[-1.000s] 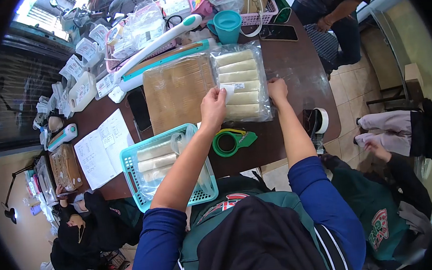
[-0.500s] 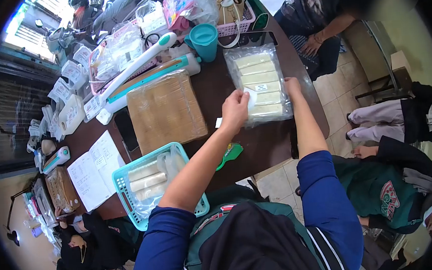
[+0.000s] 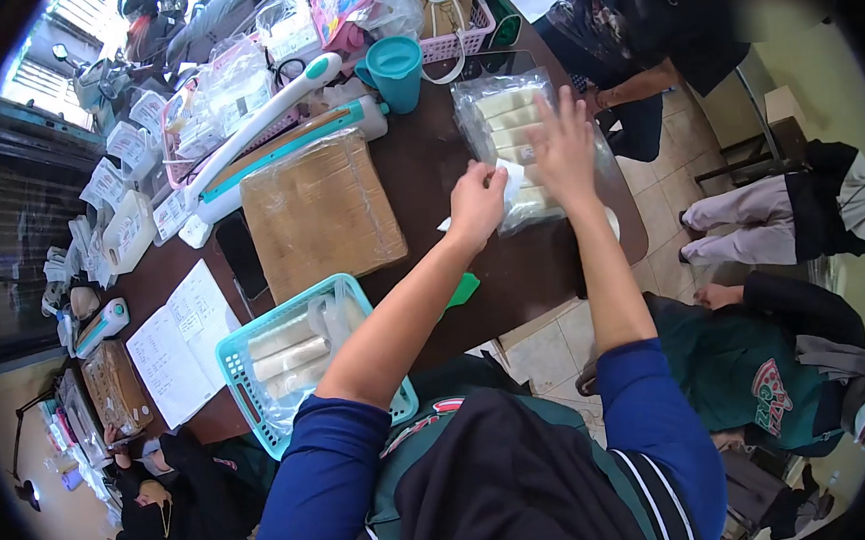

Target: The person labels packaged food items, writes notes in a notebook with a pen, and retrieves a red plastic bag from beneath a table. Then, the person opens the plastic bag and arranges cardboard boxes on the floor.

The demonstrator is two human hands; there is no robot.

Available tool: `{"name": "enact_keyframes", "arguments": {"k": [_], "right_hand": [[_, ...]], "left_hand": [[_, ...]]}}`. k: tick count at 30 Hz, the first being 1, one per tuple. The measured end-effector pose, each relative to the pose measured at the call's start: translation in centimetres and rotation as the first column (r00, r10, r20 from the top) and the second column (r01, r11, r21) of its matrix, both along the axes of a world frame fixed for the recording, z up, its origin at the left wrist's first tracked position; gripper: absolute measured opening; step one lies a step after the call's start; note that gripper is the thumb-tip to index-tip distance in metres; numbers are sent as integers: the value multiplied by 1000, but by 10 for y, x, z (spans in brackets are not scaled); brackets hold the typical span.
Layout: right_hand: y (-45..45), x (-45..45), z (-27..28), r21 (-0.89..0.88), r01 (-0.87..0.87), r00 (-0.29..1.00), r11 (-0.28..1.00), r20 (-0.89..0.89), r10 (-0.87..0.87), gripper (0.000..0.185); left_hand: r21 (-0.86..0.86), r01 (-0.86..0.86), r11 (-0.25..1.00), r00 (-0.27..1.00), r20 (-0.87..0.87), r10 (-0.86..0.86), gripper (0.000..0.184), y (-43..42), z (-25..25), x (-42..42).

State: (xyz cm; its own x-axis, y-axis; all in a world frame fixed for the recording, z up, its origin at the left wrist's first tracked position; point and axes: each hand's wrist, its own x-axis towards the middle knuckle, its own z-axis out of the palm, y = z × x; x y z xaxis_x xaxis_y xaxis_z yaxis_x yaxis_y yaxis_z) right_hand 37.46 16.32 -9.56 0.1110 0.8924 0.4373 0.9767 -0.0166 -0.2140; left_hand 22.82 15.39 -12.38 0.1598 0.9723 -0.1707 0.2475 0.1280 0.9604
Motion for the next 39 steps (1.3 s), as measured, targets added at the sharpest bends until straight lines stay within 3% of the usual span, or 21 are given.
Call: {"name": "enact_keyframes", "arguments": {"k": [2,4,6,7,8,9,10,12,13,14,17,22,24,26,28,30,32,33,35,36,39], "right_hand": [[-3,2,-29,-105,-8,998,994,55,14,51],[-1,-1,-29,-187,-24,994,982,101,44,52],[-4,-10,-4,-207,-3,995,978,-97,-18,50],[-7,-22,11,-97,-168,953,981,-270,137,56],[-11,-40,21,-85,-189,948,978,-274,159,56],[-21,-71,45,-17,-457,681,889,-650,338,59],[-30,-102,65,155,-647,251,746,-882,400,62],[-48,-158,89,214,-809,-70,548,-960,271,67],[-56,-182,100,169,-838,-15,519,-958,288,60],[-62,-205,105,135,-855,-82,501,-989,125,50],[-74,-260,101,18,-884,-38,467,-999,-33,32],[-86,-322,101,44,-927,-92,372,-990,-111,33],[-87,-340,100,101,-932,-137,349,-987,-81,37],[-86,-354,101,55,-945,-87,323,-993,-86,43],[-82,-366,96,26,-937,-62,348,-994,-93,47],[-77,-377,93,-4,-936,-31,351,-995,-93,51],[-71,-386,89,-73,-923,40,379,-995,-95,51],[-67,-390,88,-69,-923,39,380,-995,-87,51],[-57,-398,87,-116,-913,64,391,-988,-144,51],[-48,-401,83,-110,-911,61,397,-989,-134,51],[-9,-413,64,-85,-864,28,496,-992,-121,52]], "left_hand": [[-56,-6,998,994,110,12,21,-1,22,-18],[-199,-31,979,879,460,122,17,3,45,-47],[-230,8,973,801,584,132,18,3,89,-88],[-258,-35,966,785,590,186,18,3,105,-105],[-288,-77,955,766,596,242,19,0,120,-123],[-299,-98,949,764,588,265,20,-2,132,-141],[-282,-133,950,772,571,278,21,-5,139,-157],[-253,-219,942,758,565,328,21,-11,151,-189],[-241,-242,940,751,567,339,21,-14,155,-204],[-210,-307,928,748,550,372,21,-18,159,-220],[-158,-413,897,751,498,433,21,-31,166,-271],[-123,-515,848,714,486,504,26,-51,159,-340],[-185,-467,864,758,420,500,31,-61,156,-370],[-212,-460,862,765,399,506,37,-78,153,-394],[-141,-542,829,812,169,559,48,-93,135,-421],[7,-561,828,828,18,560,46,-117,108,-446],[184,-532,826,826,-103,555,49,-148,58,-467],[193,-503,842,824,-189,535,50,-168,50,-468],[114,-490,865,834,-227,502,60,-201,18,-469],[-20,-503,864,850,-193,490,67,-214,14,-463],[-44,-475,879,867,-191,460,74,-243,-2,-445]]}}
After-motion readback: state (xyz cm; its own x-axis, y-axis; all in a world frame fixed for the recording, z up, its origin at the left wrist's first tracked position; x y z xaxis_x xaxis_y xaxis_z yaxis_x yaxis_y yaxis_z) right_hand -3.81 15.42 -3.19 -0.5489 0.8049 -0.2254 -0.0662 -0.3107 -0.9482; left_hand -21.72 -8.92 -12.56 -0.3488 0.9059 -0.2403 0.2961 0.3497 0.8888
